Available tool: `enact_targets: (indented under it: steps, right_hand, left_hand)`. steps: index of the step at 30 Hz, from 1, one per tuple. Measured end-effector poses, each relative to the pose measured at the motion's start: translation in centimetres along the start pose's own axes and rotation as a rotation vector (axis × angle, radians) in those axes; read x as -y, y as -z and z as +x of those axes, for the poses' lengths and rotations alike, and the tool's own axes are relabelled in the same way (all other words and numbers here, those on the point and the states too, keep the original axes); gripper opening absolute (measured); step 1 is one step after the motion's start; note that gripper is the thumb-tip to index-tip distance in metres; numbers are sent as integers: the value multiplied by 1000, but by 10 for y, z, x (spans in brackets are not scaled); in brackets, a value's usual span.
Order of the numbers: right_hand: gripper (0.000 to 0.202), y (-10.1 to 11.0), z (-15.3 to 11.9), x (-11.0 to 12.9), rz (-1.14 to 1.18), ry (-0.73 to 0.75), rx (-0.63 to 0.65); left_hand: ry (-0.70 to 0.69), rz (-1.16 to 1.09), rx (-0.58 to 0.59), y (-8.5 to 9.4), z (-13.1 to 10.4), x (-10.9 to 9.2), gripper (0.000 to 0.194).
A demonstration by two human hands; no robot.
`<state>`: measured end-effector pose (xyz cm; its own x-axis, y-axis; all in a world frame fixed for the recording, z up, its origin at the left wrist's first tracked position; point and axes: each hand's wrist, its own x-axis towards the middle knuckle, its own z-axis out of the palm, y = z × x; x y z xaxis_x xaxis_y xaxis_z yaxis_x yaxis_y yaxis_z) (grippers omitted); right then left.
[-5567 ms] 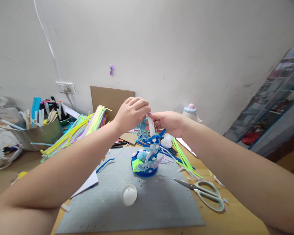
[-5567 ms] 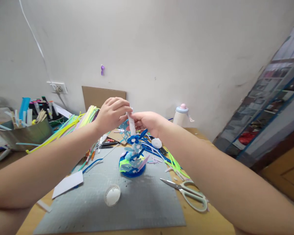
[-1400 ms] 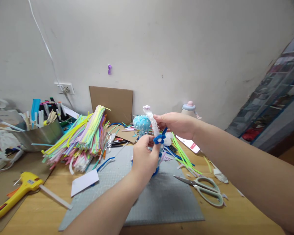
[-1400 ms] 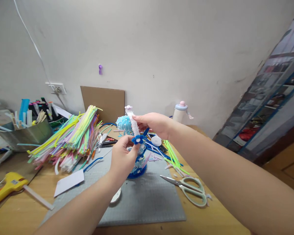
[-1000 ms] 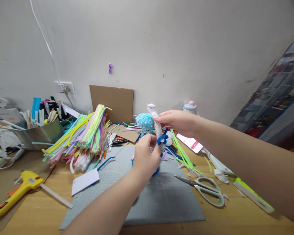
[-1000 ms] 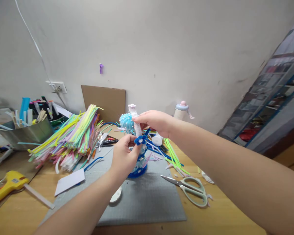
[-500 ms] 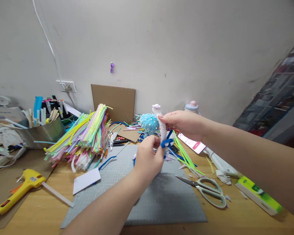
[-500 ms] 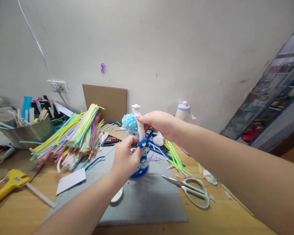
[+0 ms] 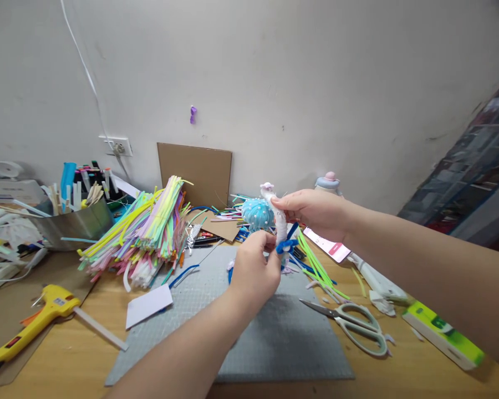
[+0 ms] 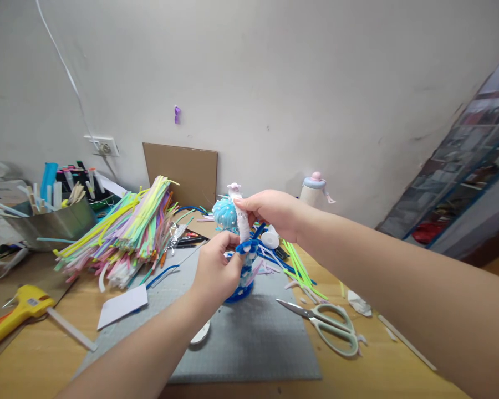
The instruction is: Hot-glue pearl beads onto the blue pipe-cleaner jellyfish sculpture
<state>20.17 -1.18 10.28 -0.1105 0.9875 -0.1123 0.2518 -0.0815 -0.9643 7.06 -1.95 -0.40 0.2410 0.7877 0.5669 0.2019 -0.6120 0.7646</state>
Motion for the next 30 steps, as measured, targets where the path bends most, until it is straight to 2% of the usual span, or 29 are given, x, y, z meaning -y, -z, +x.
enact_targets:
  steps: [14,25,27,30]
  right_hand:
    - [39,-2,5,2,-21,-47,-10]
    - [41,7,5,-4,-67,9,52]
    - [40,13,2,-6,-72,50,-3]
    - [35,28,-7,-18,-74,122,-185]
  left_hand:
    - [-15,45,-3,0,-1,1,6]
    - [38,-3,31,2,5,3,9]
    - [24,-6,56,6,3,3,13]
    - [16,-32,64,17,-5,2,26]
